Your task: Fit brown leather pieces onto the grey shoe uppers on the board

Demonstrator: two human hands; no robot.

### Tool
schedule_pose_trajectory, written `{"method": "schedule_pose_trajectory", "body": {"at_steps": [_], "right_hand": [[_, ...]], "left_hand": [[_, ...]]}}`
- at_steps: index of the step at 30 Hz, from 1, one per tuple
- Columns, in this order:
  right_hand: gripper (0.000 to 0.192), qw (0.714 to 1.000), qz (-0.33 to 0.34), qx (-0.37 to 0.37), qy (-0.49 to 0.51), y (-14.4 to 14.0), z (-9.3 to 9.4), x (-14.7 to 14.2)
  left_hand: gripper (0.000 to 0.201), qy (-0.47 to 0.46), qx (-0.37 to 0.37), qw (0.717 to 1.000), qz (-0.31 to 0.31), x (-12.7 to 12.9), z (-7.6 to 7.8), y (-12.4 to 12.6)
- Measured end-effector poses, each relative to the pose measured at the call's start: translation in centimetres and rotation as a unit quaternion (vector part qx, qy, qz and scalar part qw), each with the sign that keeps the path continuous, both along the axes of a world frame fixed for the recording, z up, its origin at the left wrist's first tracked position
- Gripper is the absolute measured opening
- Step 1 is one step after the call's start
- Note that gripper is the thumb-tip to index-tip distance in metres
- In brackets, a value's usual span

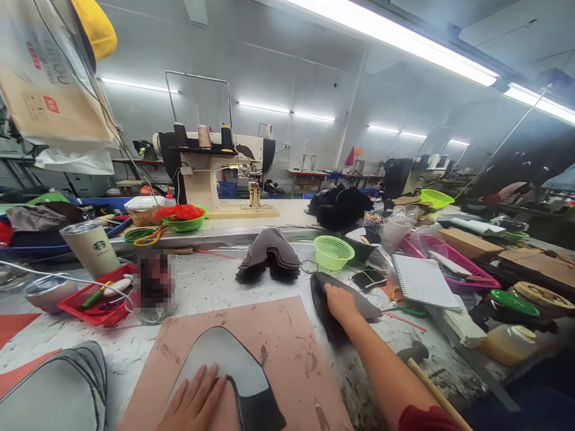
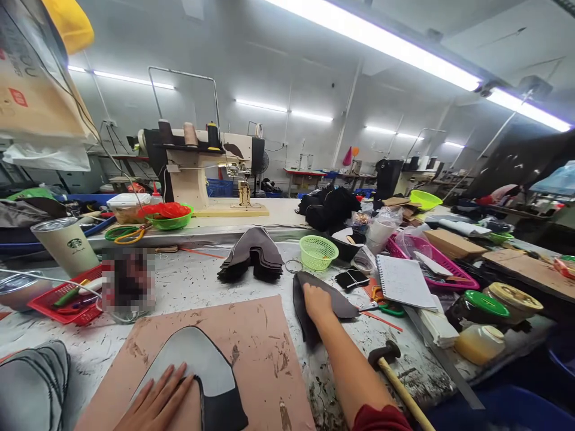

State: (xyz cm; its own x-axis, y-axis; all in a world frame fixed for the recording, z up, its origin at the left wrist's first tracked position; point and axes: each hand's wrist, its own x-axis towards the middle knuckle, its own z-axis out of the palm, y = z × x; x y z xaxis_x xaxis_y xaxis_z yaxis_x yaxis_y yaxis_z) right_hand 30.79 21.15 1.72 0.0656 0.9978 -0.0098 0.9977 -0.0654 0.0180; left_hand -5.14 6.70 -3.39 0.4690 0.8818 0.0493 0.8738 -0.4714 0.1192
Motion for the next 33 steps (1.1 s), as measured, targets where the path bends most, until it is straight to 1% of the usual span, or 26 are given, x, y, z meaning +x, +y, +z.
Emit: {"method": "schedule_pose_trajectory", "body": {"at_steps": [2,3,4,5,6,8,9,10,11,12,13,14,15,16,17,18,19,20,22,23,24,25,27,30,33], "right_hand": [[0.033,0.997,0.07,-0.021,0.025,-2.4,0.8,-2.6],[0.035,0.991,0.118,-0.028,0.049,-4.0,1.5,-3.9],[0.04,0.976,0.19,-0.032,0.098,-5.7,2.4,-5.1],[0.048,0.949,0.268,-0.019,0.163,-7.5,3.6,-6.2],[0.05,0.918,0.331,-0.013,0.218,-9.2,4.8,-7.1],[0.041,0.845,0.424,-0.011,0.327,-12.0,7.4,-8.3],[0.036,0.81,0.45,-0.009,0.376,-12.9,8.4,-8.8],[0.032,0.783,0.457,-0.001,0.421,-13.5,9.0,-9.2],[0.029,0.766,0.447,0.01,0.462,-13.6,9.3,-9.7],[0.027,0.759,0.422,0.02,0.495,-13.4,9.0,-10.3],[0.027,0.759,0.388,0.024,0.522,-13.0,8.4,-10.9],[0.027,0.764,0.353,0.016,0.539,-12.5,7.3,-11.7],[0.027,0.772,0.324,-0.006,0.547,-12.0,6.0,-12.4],[0.028,0.779,0.302,-0.036,0.548,-11.5,4.5,-13.2],[0.029,0.789,0.286,-0.067,0.54,-11.0,2.9,-13.9],[0.029,0.797,0.274,-0.089,0.531,-10.7,1.5,-14.5],[0.03,0.804,0.266,-0.101,0.522,-10.4,0.2,-15.1],[0.03,0.81,0.262,-0.104,0.514,-10.1,-0.8,-15.6],[0.031,0.821,0.262,-0.093,0.499,-9.6,-1.9,-16.2],[0.031,0.827,0.263,-0.085,0.49,-9.4,-2.2,-16.4],[0.032,0.833,0.262,-0.078,0.48,-9.1,-2.3,-16.6],[0.032,0.841,0.259,-0.074,0.47,-8.9,-2.4,-16.7],[0.032,0.854,0.253,-0.067,0.449,-8.5,-2.4,-17.0],[0.032,0.864,0.249,-0.06,0.433,-8.2,-2.8,-17.2],[0.033,0.866,0.252,-0.056,0.428,-8.2,-3.3,-17.3]], "left_hand": [[0.06,-0.003,-0.033,0.999,0.01,0.6,0.9,-0.2],[0.061,-0.01,-0.041,0.999,0.018,0.8,1.4,-0.3],[0.062,-0.024,-0.046,0.998,0.028,1.1,1.8,-0.3],[0.062,-0.049,-0.05,0.997,0.044,1.3,2.3,-0.5],[0.063,-0.087,-0.055,0.993,0.064,1.6,2.8,-0.6],[0.064,-0.199,-0.073,0.972,0.102,2.2,4.3,-1.0],[0.065,-0.268,-0.092,0.953,0.111,2.5,5.2,-1.2],[0.066,-0.34,-0.114,0.927,0.113,2.8,6.1,-1.5],[0.066,-0.408,-0.135,0.896,0.113,3.0,7.2,-1.7],[0.065,-0.467,-0.155,0.863,0.118,3.1,8.1,-2.0],[0.064,-0.514,-0.174,0.83,0.131,3.1,8.8,-2.2],[0.063,-0.549,-0.193,0.799,0.154,3.0,9.3,-2.4],[0.062,-0.57,-0.212,0.772,0.185,2.8,9.5,-2.5],[0.061,-0.579,-0.232,0.751,0.218,2.5,9.2,-2.6],[0.06,-0.575,-0.249,0.739,0.248,2.2,8.7,-2.6],[0.059,-0.561,-0.256,0.738,0.273,1.8,7.8,-2.5],[0.058,-0.539,-0.245,0.751,0.294,1.5,6.8,-2.3],[0.057,-0.507,-0.217,0.775,0.308,1.1,5.8,-2.0],[0.052,-0.415,-0.138,0.842,0.316,0.5,4.0,-1.3],[0.048,-0.361,-0.102,0.874,0.31,0.2,3.4,-0.9],[0.044,-0.312,-0.077,0.898,0.3,0.1,3.0,-0.5],[0.04,-0.273,-0.064,0.915,0.291,-0.1,2.7,-0.1],[0.035,-0.232,-0.053,0.93,0.28,-0.1,2.6,0.4],[0.033,-0.219,-0.051,0.933,0.28,-0.1,2.4,0.8],[0.033,-0.202,-0.055,0.937,0.281,-0.1,2.4,0.8]]}}
